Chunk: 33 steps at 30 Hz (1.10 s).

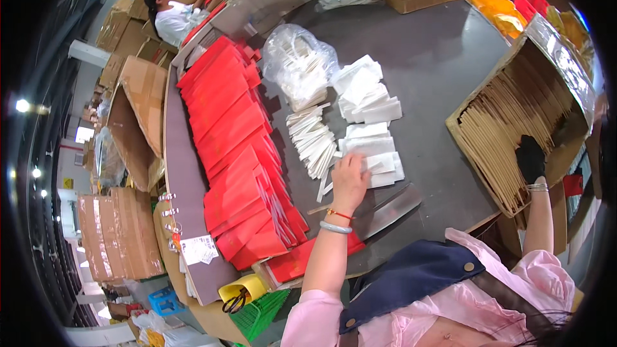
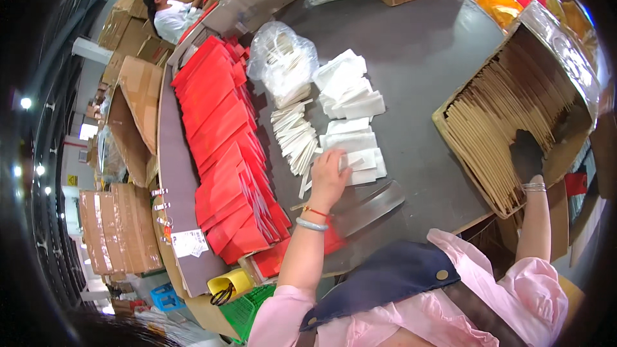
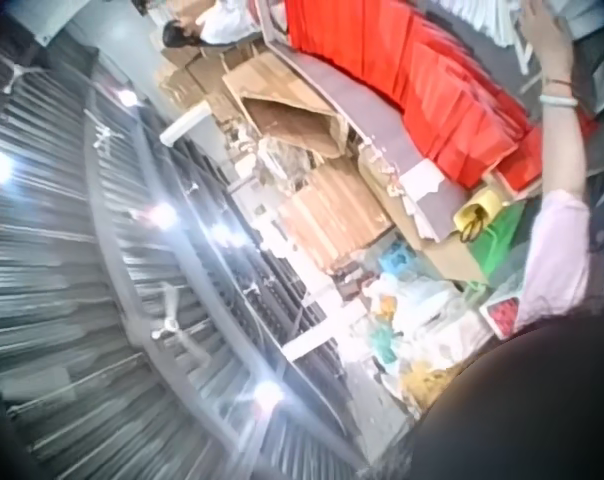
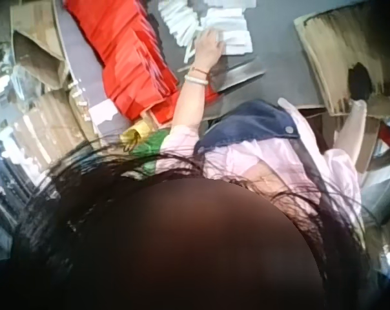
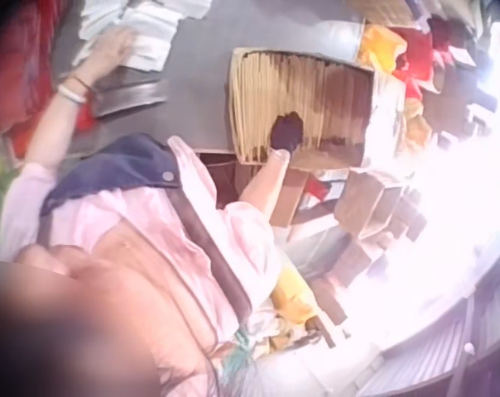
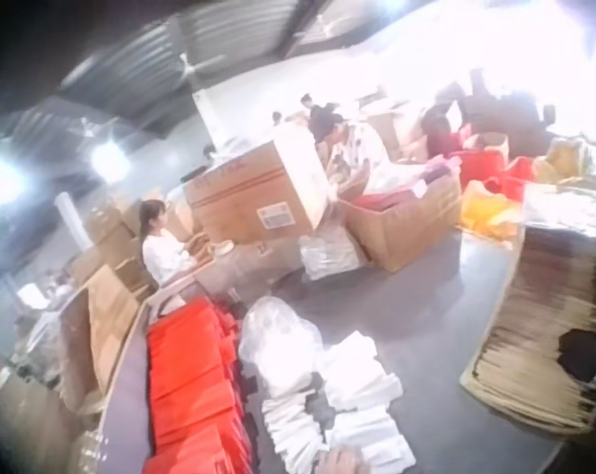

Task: Inserting wooden chopsticks into red paper sleeves and organizing them at a packing station.

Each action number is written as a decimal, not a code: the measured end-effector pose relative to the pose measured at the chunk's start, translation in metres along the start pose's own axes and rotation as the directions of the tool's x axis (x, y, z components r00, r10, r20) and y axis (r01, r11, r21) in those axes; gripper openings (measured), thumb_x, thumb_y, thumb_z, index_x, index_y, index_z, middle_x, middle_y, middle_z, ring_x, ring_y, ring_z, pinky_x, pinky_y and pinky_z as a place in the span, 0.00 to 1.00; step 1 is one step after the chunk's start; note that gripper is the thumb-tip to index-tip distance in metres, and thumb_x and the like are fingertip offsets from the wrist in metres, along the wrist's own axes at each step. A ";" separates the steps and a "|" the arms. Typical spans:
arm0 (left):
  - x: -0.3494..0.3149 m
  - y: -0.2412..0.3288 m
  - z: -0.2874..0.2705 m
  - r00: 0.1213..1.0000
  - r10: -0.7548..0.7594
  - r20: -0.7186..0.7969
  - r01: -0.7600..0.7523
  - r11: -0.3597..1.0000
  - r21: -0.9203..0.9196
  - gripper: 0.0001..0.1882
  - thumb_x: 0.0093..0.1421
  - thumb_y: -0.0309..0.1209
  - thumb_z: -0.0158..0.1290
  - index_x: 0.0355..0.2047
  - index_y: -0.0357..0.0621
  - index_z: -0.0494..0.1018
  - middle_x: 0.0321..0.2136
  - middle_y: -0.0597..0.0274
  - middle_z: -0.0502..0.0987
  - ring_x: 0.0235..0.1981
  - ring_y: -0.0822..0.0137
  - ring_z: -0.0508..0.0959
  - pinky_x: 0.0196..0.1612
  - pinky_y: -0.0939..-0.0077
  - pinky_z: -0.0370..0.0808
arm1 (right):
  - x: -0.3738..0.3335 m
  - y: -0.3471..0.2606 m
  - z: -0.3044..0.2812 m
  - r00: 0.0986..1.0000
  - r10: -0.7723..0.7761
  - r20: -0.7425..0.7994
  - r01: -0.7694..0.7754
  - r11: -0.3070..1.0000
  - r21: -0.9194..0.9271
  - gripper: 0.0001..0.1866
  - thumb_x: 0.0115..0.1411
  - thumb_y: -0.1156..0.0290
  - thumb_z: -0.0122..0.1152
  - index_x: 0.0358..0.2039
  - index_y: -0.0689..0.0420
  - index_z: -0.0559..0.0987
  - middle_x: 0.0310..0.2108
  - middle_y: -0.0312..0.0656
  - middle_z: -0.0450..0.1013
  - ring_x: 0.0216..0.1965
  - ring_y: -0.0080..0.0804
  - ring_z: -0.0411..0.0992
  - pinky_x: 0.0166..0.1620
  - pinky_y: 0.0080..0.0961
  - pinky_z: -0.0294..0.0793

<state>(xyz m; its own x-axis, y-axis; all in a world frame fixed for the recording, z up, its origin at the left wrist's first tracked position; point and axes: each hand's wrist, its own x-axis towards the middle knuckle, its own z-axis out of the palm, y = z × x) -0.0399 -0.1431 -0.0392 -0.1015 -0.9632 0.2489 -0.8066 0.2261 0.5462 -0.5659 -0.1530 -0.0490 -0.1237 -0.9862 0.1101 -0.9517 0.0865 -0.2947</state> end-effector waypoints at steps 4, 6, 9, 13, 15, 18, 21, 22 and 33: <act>0.004 -0.015 0.004 0.990 -0.025 0.142 0.013 0.996 0.086 0.18 0.48 0.33 0.64 0.40 0.45 0.75 0.43 0.52 0.74 0.44 0.49 0.72 0.46 0.59 0.70 | -0.001 -0.008 -0.005 0.999 0.027 -0.023 -0.025 0.997 0.077 0.12 0.53 0.71 0.57 0.38 0.61 0.73 0.38 0.53 0.73 0.43 0.51 0.71 0.45 0.42 0.71; 0.003 -0.017 0.000 0.990 -0.049 0.134 0.042 0.998 0.052 0.18 0.50 0.34 0.63 0.41 0.47 0.74 0.40 0.55 0.74 0.42 0.51 0.73 0.45 0.56 0.70 | 0.007 -0.027 -0.015 0.991 0.083 0.101 -0.089 0.995 0.054 0.13 0.54 0.69 0.56 0.38 0.61 0.72 0.39 0.53 0.72 0.44 0.52 0.71 0.46 0.44 0.70; 0.002 -0.001 -0.003 0.988 -0.107 0.116 0.102 0.994 0.044 0.15 0.50 0.33 0.63 0.38 0.47 0.74 0.34 0.55 0.76 0.36 0.52 0.75 0.44 0.55 0.70 | 0.009 -0.050 -0.031 0.972 0.148 0.183 -0.140 0.989 -0.055 0.13 0.55 0.68 0.55 0.39 0.61 0.72 0.40 0.54 0.71 0.44 0.53 0.71 0.47 0.45 0.70; -0.008 0.010 -0.006 0.995 -0.027 0.093 0.024 0.999 0.028 0.17 0.49 0.32 0.64 0.38 0.40 0.74 0.27 0.56 0.76 0.30 0.53 0.76 0.37 0.58 0.72 | 0.005 -0.054 -0.041 0.962 0.129 0.240 -0.107 0.989 -0.100 0.14 0.57 0.66 0.54 0.40 0.61 0.71 0.42 0.56 0.71 0.45 0.55 0.70 0.48 0.47 0.70; -0.017 0.046 -0.020 0.942 -0.307 0.140 0.337 0.870 -0.360 0.15 0.49 0.31 0.64 0.37 0.42 0.77 0.26 0.57 0.76 0.29 0.54 0.76 0.37 0.57 0.71 | 0.001 -0.038 -0.043 0.911 0.214 0.353 -0.178 0.975 -0.131 0.18 0.58 0.66 0.53 0.47 0.62 0.71 0.45 0.55 0.71 0.46 0.54 0.70 0.49 0.47 0.70; -0.056 0.064 -0.037 0.906 -0.319 0.279 0.413 0.814 -0.409 0.12 0.48 0.33 0.65 0.33 0.50 0.79 0.25 0.60 0.74 0.30 0.57 0.75 0.36 0.59 0.68 | -0.011 -0.009 -0.024 0.994 0.048 -0.103 -0.065 0.984 -0.168 0.19 0.58 0.69 0.53 0.49 0.62 0.73 0.45 0.56 0.72 0.45 0.54 0.71 0.47 0.45 0.71; -0.110 0.039 -0.031 0.988 -0.096 0.123 0.086 0.993 0.083 0.14 0.45 0.34 0.67 0.34 0.52 0.81 0.28 0.63 0.73 0.32 0.58 0.73 0.39 0.61 0.68 | 0.001 -0.070 -0.040 0.888 0.080 -0.453 0.009 0.981 0.192 0.17 0.56 0.72 0.55 0.46 0.61 0.76 0.42 0.53 0.74 0.42 0.52 0.72 0.45 0.40 0.72; -0.116 0.037 -0.033 0.984 -0.138 0.112 0.125 0.986 0.110 0.19 0.42 0.36 0.69 0.37 0.54 0.81 0.31 0.65 0.72 0.35 0.59 0.70 0.41 0.63 0.67 | 0.002 -0.115 -0.049 0.937 -0.135 -0.321 0.211 0.953 0.216 0.16 0.54 0.73 0.57 0.45 0.58 0.78 0.38 0.51 0.75 0.40 0.51 0.73 0.43 0.40 0.72; -0.132 0.047 -0.047 0.977 -0.159 0.145 0.142 0.982 0.123 0.37 0.39 0.39 0.71 0.51 0.41 0.73 0.50 0.53 0.70 0.53 0.47 0.66 0.57 0.55 0.64 | -0.076 -0.227 0.126 0.649 -0.699 0.302 0.502 0.691 0.520 0.14 0.57 0.66 0.57 0.44 0.43 0.82 0.32 0.47 0.74 0.35 0.49 0.73 0.38 0.43 0.71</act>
<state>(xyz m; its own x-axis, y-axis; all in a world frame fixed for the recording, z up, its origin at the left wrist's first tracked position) -0.0369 0.0016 -0.0087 -0.0552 -0.9977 0.0405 -0.8784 0.0678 0.4731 -0.3050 -0.1154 -0.1098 0.6695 -0.7428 -0.0093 -0.5735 -0.5088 -0.6420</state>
